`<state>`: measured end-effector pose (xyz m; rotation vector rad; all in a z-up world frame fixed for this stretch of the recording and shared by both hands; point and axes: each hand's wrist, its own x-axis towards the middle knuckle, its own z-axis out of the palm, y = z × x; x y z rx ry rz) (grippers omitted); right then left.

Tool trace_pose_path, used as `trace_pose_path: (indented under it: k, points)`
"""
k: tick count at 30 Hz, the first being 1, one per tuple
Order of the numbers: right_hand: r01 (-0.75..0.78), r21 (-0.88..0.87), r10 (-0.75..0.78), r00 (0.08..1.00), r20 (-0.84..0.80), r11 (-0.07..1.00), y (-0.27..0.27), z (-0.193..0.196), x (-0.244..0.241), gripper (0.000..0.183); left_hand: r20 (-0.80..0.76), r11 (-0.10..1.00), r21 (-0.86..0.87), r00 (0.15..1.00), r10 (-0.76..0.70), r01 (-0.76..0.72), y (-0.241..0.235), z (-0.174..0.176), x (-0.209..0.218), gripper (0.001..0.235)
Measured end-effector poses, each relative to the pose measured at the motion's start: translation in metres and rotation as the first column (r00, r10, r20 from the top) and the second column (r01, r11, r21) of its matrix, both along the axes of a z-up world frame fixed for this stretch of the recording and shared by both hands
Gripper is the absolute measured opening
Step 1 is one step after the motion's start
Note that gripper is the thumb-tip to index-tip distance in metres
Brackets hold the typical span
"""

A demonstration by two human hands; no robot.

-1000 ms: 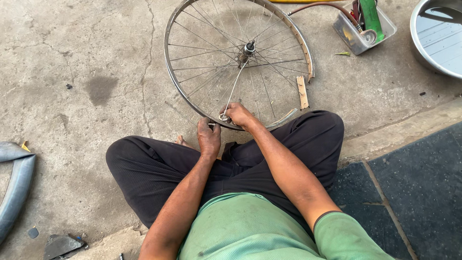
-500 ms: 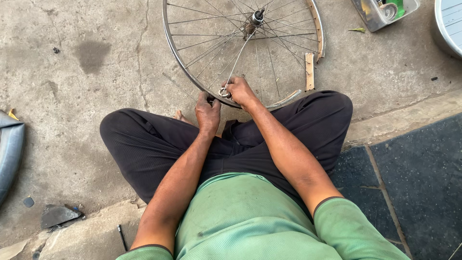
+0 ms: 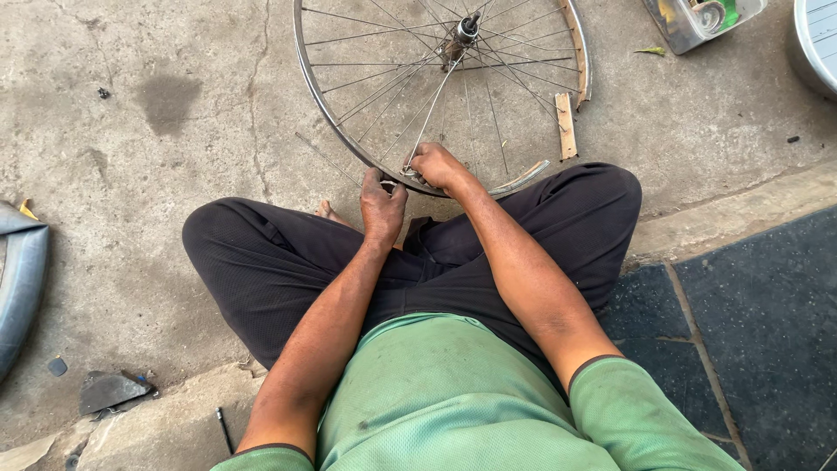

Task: The person sits on the floor and uses a spoke wrench to tighten the nipples on a bicycle wheel rim. They rotate the wheel to access different spokes and continue adjusting the tension.

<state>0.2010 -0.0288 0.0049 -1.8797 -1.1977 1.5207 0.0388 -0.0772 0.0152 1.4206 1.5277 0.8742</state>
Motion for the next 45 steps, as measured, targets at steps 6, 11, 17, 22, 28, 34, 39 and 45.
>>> trace_pose_path:
  k: [6,11,17,22,28,34,39,45]
  points:
    - [0.151,0.245,-0.123,0.984,-0.125,0.958,-0.001,-0.013,0.0,0.025,-0.018,0.999,-0.037,1.0,-0.014,0.013,0.0,0.001,0.001,0.021]
    - [0.266,0.197,-0.259,0.964,-0.062,0.944,0.003,-0.011,0.0,0.018,-0.023,0.998,0.042,0.999,0.047,-0.046,-0.001,0.008,0.001,0.025]
    - [0.269,0.145,-0.232,0.945,-0.231,0.952,-0.002,0.0,0.005,0.016,-0.062,0.999,-0.007,0.997,0.036,-0.037,-0.002,0.006,0.002,0.016]
    - [0.263,0.122,-0.235,0.949,-0.208,0.957,-0.001,0.005,0.003,0.015,-0.112,0.999,0.047,0.994,0.017,-0.011,0.001,0.008,0.0,0.014]
    - [0.258,0.13,-0.226,0.949,-0.221,0.957,-0.001,0.006,0.003,0.016,-0.106,0.999,0.045,0.994,0.01,-0.005,-0.001,0.011,0.0,0.014]
    - [0.258,0.12,-0.224,0.945,-0.237,0.959,-0.001,0.004,0.004,0.02,-0.136,0.997,0.08,0.991,0.009,0.002,-0.003,0.002,-0.001,0.02]
    - [0.301,0.131,-0.268,0.938,-0.222,0.945,0.001,-0.01,0.008,0.025,-0.082,0.999,0.026,0.996,0.032,-0.03,0.001,-0.017,-0.003,0.028]
    - [0.355,0.389,-0.377,0.926,-0.021,0.85,0.001,-0.01,0.013,0.023,0.14,0.947,-0.22,0.953,0.269,-0.235,0.014,-0.025,-0.01,0.042]
